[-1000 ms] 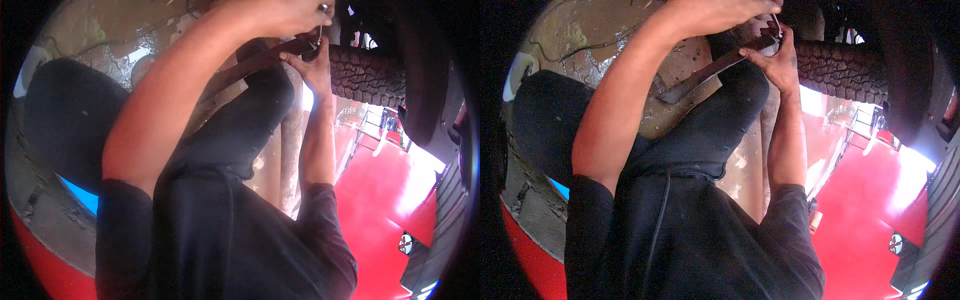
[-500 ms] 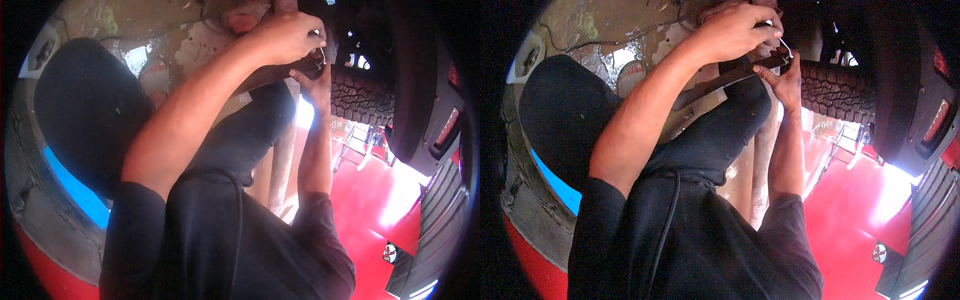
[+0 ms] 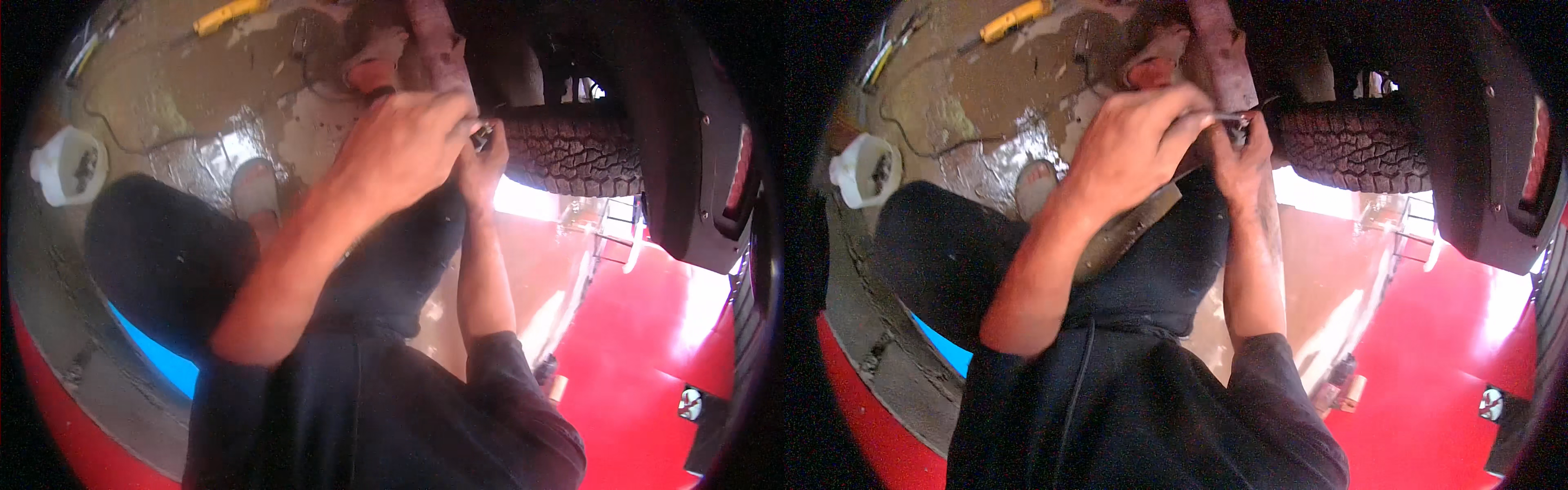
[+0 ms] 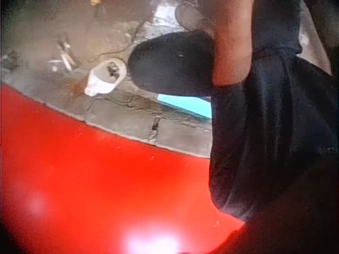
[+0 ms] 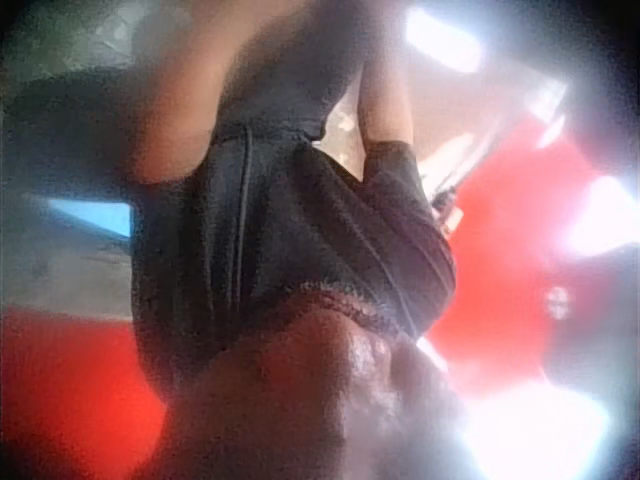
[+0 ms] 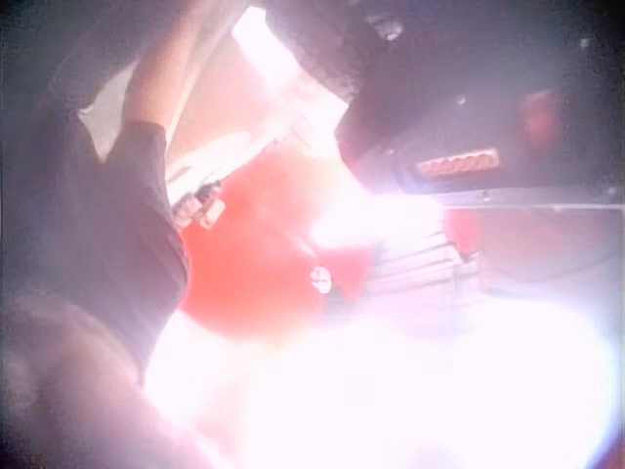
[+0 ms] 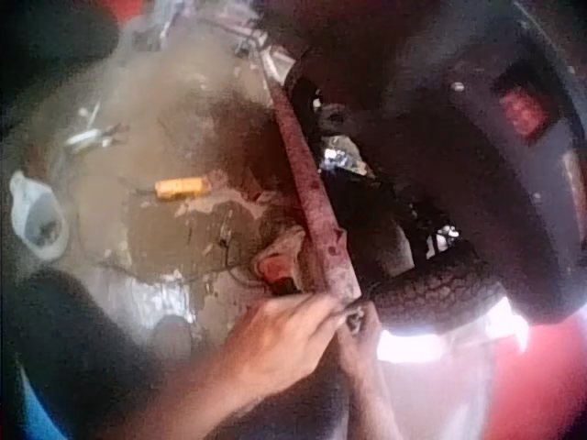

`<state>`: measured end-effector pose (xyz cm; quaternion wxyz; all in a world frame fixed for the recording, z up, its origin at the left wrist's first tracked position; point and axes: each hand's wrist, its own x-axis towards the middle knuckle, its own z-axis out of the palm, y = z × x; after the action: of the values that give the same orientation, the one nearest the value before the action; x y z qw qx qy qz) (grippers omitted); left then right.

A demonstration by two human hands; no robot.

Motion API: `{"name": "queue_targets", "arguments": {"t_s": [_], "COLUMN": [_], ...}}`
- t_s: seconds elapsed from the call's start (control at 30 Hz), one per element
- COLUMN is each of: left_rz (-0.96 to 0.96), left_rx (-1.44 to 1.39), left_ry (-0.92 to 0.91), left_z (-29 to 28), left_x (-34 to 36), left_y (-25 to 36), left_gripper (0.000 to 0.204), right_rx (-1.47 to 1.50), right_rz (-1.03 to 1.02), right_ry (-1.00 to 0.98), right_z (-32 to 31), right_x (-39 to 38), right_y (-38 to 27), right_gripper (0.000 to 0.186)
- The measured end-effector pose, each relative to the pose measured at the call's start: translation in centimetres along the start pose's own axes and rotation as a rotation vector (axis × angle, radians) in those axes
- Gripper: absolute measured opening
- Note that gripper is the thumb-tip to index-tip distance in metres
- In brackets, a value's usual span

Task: The person uses a wrench to loosen and remove multiple bolts from a black vehicle component held in their lap. The person then handles the loose component and the wrench, placing the wrench down and manipulating the component by hand.

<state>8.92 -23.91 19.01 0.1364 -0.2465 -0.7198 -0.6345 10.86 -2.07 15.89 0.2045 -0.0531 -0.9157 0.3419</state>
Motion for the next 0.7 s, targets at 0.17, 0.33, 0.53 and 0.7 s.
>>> {"name": "queue_targets", "arguments": {"t_s": [0.17,0.33,0.53,0.7], "left_rz": [-0.195,-0.614,-0.738,-0.806], "left_rx": [0.03,-0.086,-0.446,-0.45], "left_ry": [-0.056,-0.073,0.11,0.064], "left_z": [-1.0,-3.7,-2.3,0.7], "left_x": [-3.4,-6.2,-8.5,-7.5], "left_y": [1.3,2.1,4.7,6.0], "left_gripper": [0.019,0.019,0.021,0.021], "right_rx": [-0.075,-0.089,-0.043,-0.024], "right_rz": [-0.107,-0.291,-0.255,-0.178], "right_ry": [0.2,0.256,0.322,0.371], "right_z": [1.4,0.7,-0.8,-2.8], "right_x": [-0.7,-3.1,-5.2,-5.7], "right_y": [-1.7,-4.5,-4.7,-2.3], "right_gripper": [0.028,0.027,0.029,0.026]}}
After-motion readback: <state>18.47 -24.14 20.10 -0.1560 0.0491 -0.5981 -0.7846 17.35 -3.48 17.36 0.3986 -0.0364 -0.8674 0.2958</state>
